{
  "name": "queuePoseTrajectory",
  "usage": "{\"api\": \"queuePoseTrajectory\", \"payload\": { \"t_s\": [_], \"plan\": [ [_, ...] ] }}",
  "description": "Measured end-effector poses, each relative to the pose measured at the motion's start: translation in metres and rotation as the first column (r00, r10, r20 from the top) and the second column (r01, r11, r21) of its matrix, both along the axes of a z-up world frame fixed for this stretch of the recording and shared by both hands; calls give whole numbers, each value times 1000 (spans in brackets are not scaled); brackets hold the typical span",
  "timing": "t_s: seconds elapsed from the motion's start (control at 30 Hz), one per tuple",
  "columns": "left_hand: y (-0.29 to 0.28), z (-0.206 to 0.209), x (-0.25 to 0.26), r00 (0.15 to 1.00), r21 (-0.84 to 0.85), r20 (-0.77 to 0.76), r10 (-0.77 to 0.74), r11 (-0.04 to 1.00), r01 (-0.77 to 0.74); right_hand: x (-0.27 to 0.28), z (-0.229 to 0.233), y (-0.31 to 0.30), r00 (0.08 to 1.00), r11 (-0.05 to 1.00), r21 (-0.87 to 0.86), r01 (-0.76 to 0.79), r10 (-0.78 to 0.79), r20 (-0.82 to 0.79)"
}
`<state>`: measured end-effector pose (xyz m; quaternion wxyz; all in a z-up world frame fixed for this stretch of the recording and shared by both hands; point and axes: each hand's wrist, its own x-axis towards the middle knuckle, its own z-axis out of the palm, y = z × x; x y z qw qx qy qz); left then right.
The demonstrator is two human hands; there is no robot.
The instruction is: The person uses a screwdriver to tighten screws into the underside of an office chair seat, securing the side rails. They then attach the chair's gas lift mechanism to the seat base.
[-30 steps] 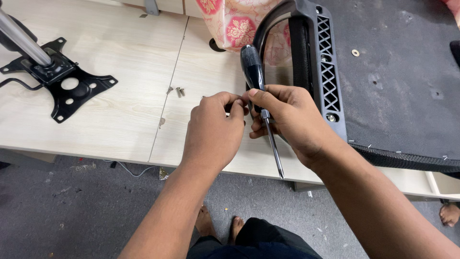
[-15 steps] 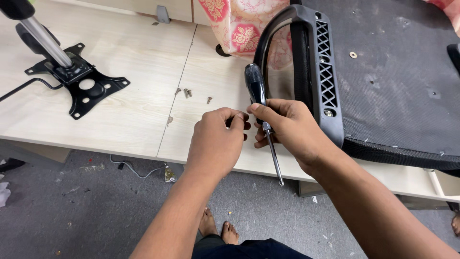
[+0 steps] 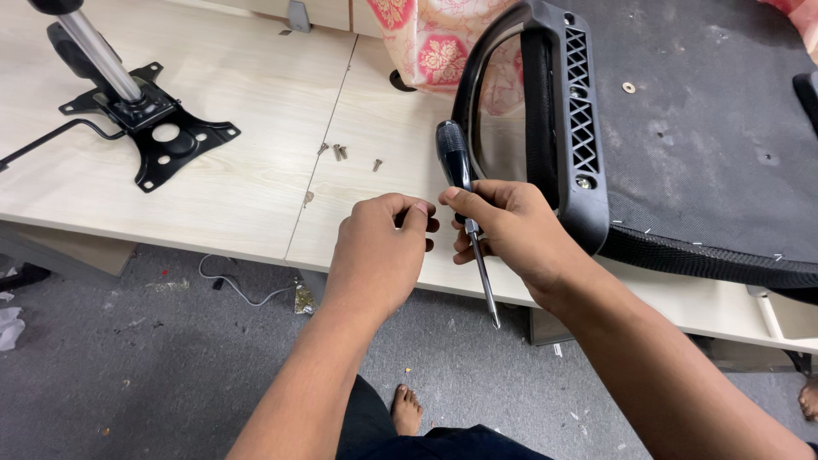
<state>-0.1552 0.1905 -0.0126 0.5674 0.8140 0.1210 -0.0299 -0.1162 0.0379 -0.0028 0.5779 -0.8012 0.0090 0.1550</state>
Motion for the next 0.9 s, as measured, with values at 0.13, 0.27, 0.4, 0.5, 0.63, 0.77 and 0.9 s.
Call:
{"api": "queuePoseTrajectory", "payload": {
  "t_s": [0.13, 0.27, 0.4, 0.5, 0.63, 0.77, 0.9],
  "plan": [
    [16, 0, -1, 997, -10, -82, -6, 1000, 5, 1, -6, 14, 1000, 999, -28, -19, 18, -7],
    [41, -5, 0, 997, -11, -77, 2, 1000, -3, 3, -11, 38, 999, 998, -51, -38, 37, -17],
    [75, -14, 3, 999, 0, -48, -15, 1000, 15, 7, -18, 71, 999, 998, -51, -34, 32, -43],
    [103, -23, 6, 998, -16, -51, -23, 1000, 22, 6, -28, 95, 992, 993, 116, -20, 33, -119],
    [137, -31, 11, 998, -11, -63, -25, 1000, 25, 0, -37, 126, 984, 998, 55, 20, -10, -180],
    [171, -37, 15, 995, 11, -83, -60, 998, 61, -4, -39, 159, 987, 995, -101, -26, 10, -161],
    [203, -42, 18, 987, 57, -146, -70, 995, 79, -5, -40, 193, 991, 959, -267, -94, 64, -116]
  ]
}}
